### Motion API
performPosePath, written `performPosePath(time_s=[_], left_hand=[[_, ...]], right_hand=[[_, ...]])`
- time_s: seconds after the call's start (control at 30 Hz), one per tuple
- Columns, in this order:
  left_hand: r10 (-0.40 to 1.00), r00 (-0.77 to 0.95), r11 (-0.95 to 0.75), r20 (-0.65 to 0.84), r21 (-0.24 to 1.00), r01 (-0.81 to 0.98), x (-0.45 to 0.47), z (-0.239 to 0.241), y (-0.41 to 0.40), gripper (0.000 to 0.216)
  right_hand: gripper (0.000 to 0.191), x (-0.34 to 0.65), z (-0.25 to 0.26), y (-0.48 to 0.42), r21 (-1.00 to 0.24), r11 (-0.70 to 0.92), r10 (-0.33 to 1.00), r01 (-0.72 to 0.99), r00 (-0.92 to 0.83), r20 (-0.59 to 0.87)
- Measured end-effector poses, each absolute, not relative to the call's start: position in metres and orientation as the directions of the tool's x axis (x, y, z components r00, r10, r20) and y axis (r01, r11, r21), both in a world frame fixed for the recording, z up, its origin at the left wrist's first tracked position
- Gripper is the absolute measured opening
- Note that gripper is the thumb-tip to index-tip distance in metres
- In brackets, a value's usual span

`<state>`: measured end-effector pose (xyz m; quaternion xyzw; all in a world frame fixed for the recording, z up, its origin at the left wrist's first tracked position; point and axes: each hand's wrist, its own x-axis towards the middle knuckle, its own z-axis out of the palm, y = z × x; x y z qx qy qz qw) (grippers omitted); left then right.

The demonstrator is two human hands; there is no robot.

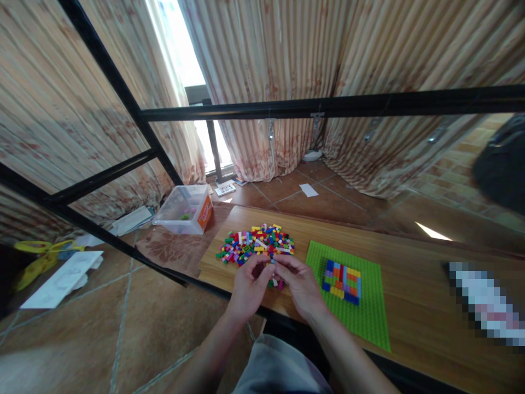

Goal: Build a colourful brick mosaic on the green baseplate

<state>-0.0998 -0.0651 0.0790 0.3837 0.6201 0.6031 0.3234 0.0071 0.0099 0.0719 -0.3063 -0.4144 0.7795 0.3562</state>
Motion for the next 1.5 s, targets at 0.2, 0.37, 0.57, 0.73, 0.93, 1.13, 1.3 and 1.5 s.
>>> performPosePath(time_s=[0.2, 0.37, 0.57, 0.73, 0.93, 1.13, 1.3, 1.5], left_hand=[[0.851, -0.518, 0.025, -0.080, 0.993, -0.112, -0.095, 0.082, -0.064, 0.021], [0.834, -0.525, 0.062, -0.168, 0.975, -0.213, -0.093, 0.080, -0.065, 0.027], [0.813, -0.528, 0.040, -0.246, 0.928, -0.370, -0.098, 0.072, -0.061, 0.038], [0.766, -0.604, 0.052, -0.222, 0.957, -0.286, -0.120, 0.058, -0.047, 0.039], [0.790, -0.613, 0.225, 0.025, 0.917, 0.328, -0.153, 0.050, -0.022, 0.022], [0.871, -0.440, 0.226, 0.217, 0.620, 0.752, -0.160, 0.049, -0.008, 0.026], [0.892, -0.386, 0.205, 0.235, 0.551, 0.809, -0.158, 0.046, -0.004, 0.025], [0.854, -0.424, 0.172, 0.302, 0.606, 0.776, -0.158, 0.047, -0.021, 0.023]], right_hand=[[0.025, 0.008, 0.070, 0.006, -0.886, -0.349, 0.856, -0.305, -0.488, -0.170], [0.025, 0.010, 0.068, 0.006, -0.890, -0.335, 0.870, -0.309, -0.464, -0.166], [0.028, 0.009, 0.059, 0.006, -0.863, -0.379, 0.866, -0.335, -0.457, -0.203], [0.017, 0.002, 0.045, 0.023, -0.947, -0.248, 0.914, -0.203, -0.372, -0.159], [0.020, -0.008, 0.044, 0.044, -0.935, -0.272, 0.912, -0.226, -0.370, -0.176], [0.036, -0.001, 0.042, 0.041, -0.835, -0.435, 0.836, -0.336, -0.495, -0.237], [0.038, 0.000, 0.035, 0.044, -0.813, -0.472, 0.825, -0.341, -0.497, -0.270], [0.034, -0.008, 0.026, 0.053, -0.919, -0.333, 0.866, -0.210, -0.452, -0.211]])
